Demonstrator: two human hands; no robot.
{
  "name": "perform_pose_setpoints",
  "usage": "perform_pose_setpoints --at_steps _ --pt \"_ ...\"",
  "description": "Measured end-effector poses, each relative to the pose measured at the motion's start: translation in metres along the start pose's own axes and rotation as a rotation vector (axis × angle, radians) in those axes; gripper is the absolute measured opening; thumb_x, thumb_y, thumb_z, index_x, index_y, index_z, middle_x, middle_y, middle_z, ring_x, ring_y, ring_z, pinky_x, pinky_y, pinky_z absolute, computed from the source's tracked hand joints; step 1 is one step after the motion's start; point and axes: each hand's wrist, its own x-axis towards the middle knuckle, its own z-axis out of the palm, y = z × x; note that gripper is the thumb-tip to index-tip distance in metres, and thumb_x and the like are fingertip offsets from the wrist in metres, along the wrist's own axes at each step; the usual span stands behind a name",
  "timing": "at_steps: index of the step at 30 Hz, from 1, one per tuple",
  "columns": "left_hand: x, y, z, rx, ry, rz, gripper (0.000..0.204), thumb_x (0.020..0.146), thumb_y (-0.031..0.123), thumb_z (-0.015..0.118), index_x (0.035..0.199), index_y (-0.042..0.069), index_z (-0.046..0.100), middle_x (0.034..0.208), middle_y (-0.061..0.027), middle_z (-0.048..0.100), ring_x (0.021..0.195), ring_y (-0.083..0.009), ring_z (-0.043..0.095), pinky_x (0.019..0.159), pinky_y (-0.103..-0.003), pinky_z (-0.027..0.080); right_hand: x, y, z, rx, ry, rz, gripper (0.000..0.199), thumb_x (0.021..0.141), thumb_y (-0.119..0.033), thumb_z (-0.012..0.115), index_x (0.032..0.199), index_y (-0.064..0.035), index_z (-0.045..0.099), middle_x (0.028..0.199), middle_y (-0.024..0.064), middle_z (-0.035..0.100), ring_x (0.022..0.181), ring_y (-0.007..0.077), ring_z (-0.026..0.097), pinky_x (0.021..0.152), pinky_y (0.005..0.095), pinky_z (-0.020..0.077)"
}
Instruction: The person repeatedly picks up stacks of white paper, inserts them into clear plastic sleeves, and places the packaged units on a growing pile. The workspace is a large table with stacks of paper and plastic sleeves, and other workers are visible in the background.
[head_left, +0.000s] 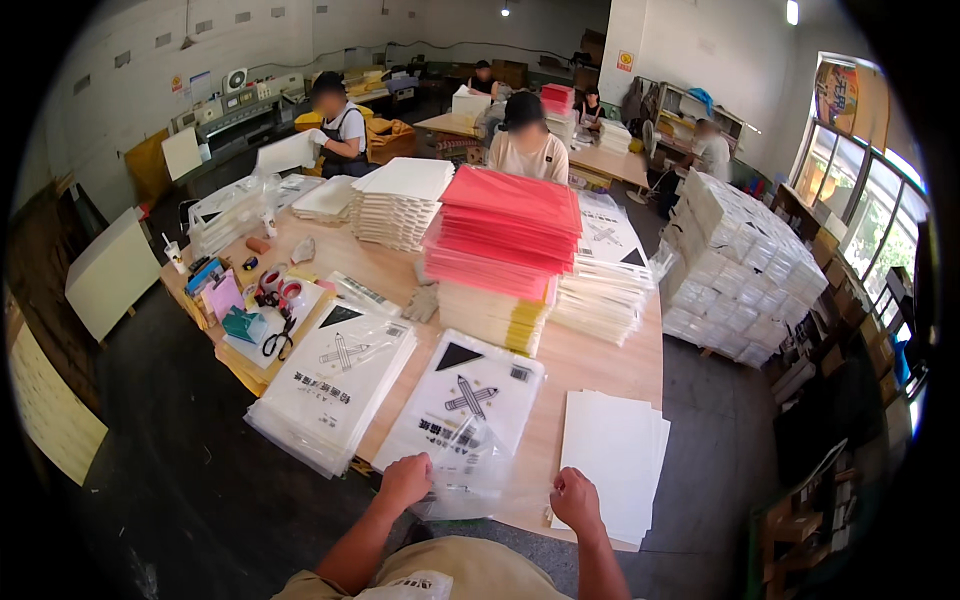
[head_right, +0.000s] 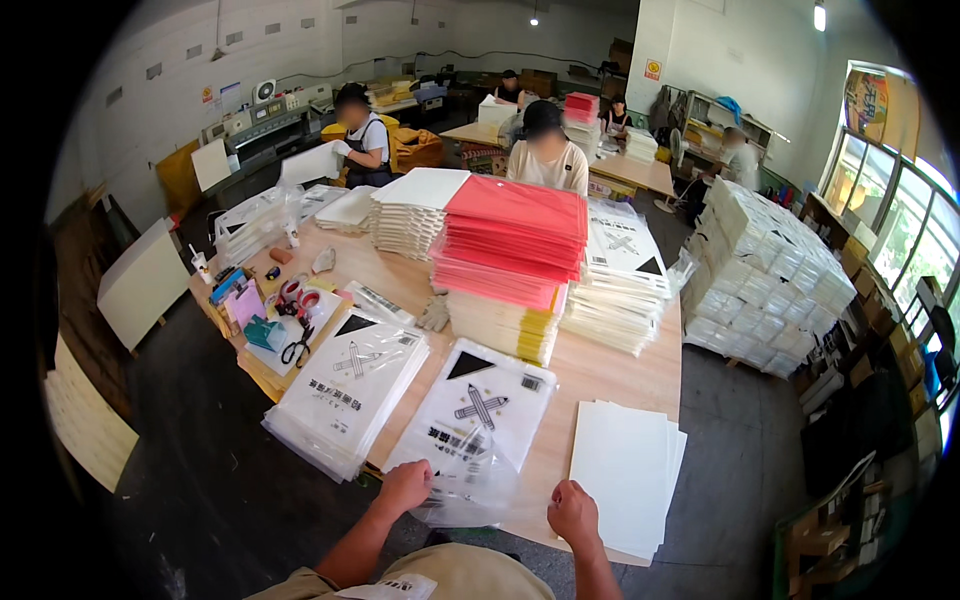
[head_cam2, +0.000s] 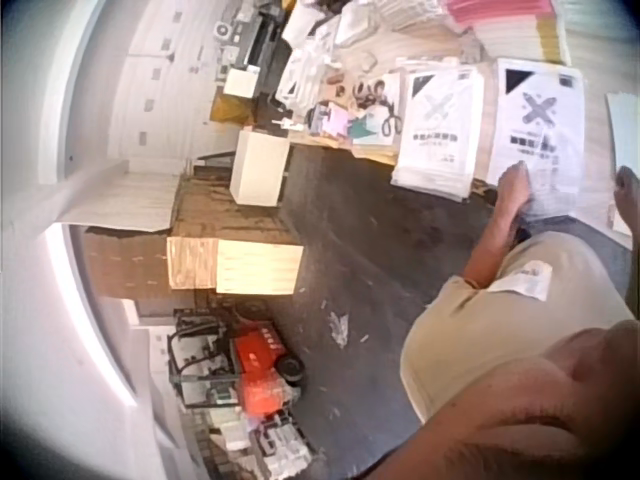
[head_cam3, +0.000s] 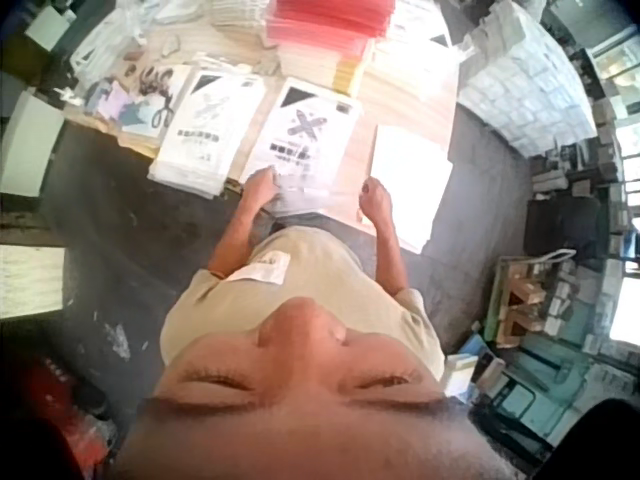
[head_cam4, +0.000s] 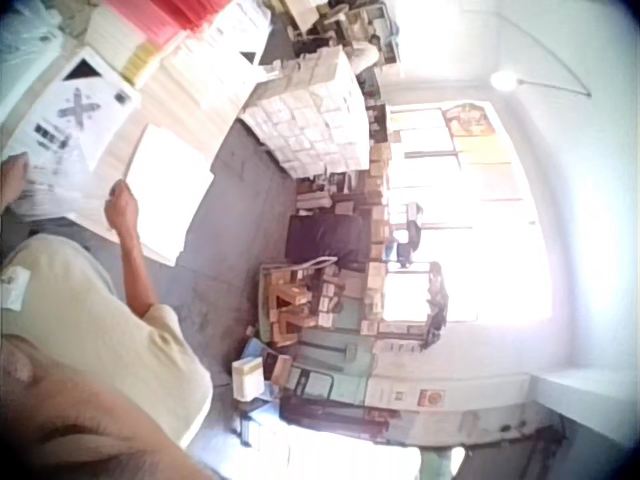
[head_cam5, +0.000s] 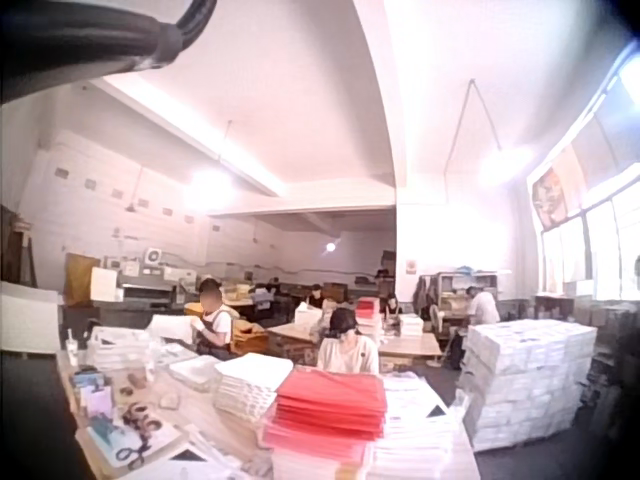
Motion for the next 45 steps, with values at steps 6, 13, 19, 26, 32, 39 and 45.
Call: perform_pose_setpoints --at_steps 6,13,19,26,32,39,45 --pt "0.012 0.026 -0.023 -0.355 0.04 0.18 0.023 0.077 0.006 0.065 0.099 0.003 0.062 0.093 -0.0188 0.069 0.09 -0.0358 0.067 0.078 -0.04 0.053 0.003 0.014 0.008 0.115 -0.074 0.182 0.039 0.072 -0.024 0.076 0.102 -0.0057 0.059 0.097 0.0184 0.068 0.089 0.0367 0.067 0.078 0.042 0.0532" --pt "0.006 0.028 -0.017 -0.502 0.07 0.16 0.019 0.077 0.004 0.065 0.096 0.003 0.061 0.093 -0.0163 0.069 0.086 -0.0351 0.066 0.076 -0.04 0.052 0.002 0.052 0.03 -0.006 -0.292 0.25 0.036 0.072 -0.032 0.076 0.094 -0.0046 0.066 0.088 0.0207 0.07 0.089 0.0376 0.068 0.08 0.0433 0.054" --pt "0.093 0.014 -0.055 -0.24 0.041 0.135 0.009 0.081 0.005 0.059 0.088 0.004 0.064 0.085 -0.0181 0.066 0.081 -0.0347 0.065 0.072 -0.04 0.051 0.103 0.057 0.027 -0.055 0.048 -0.091 0.012 0.08 -0.011 0.058 0.091 -0.0079 0.056 0.071 0.0184 0.062 0.072 0.0413 0.063 0.064 0.0532 0.0511" --pt "0.017 0.107 -0.209 -0.323 1.251 1.07 0.015 0.079 -0.007 0.061 0.088 0.004 0.055 0.084 -0.0123 0.057 0.074 -0.0283 0.06 0.065 -0.039 0.049 0.081 -0.138 -0.153 0.185 1.146 -0.784 0.038 0.07 0.005 0.063 0.107 -0.0032 0.065 0.065 0.0073 0.05 0.054 0.0235 0.047 0.048 0.0325 0.0357" --pt "0.028 -0.037 -0.002 0.066 -0.258 0.313 0.006 0.077 0.003 0.063 0.084 0.003 0.064 0.08 -0.0165 0.066 0.08 -0.0316 0.067 0.077 -0.038 0.052 0.064 0.034 0.024 -0.245 -0.265 -0.164 0.023 0.077 -0.015 0.057 0.089 -0.0171 0.076 0.08 0.0158 0.07 0.08 0.0373 0.068 0.072 0.0457 0.0555" --pt "0.08 0.073 -0.158 -0.331 0.427 0.314 0.002 0.083 0.001 0.058 0.084 0.001 0.057 0.078 -0.014 0.059 0.07 -0.0284 0.059 0.065 -0.037 0.048 0.153 -0.064 -0.094 -0.013 0.55 -0.54 0.041 0.068 0.005 0.058 0.106 -0.0043 0.071 0.067 0.0155 0.06 0.058 0.0332 0.057 0.054 0.0384 0.046" --pt "0.028 0.079 -0.186 -0.05 1.005 0.733 0.022 0.067 -0.008 0.068 0.077 0.005 0.053 0.079 -0.0114 0.054 0.072 -0.0303 0.057 0.064 -0.04 0.047 0.117 -0.12 -0.108 0.154 1.118 -0.947 0.054 0.058 0.008 0.063 0.11 -0.0051 0.072 0.065 0.0035 0.049 0.055 0.0191 0.048 0.048 0.0286 0.035"
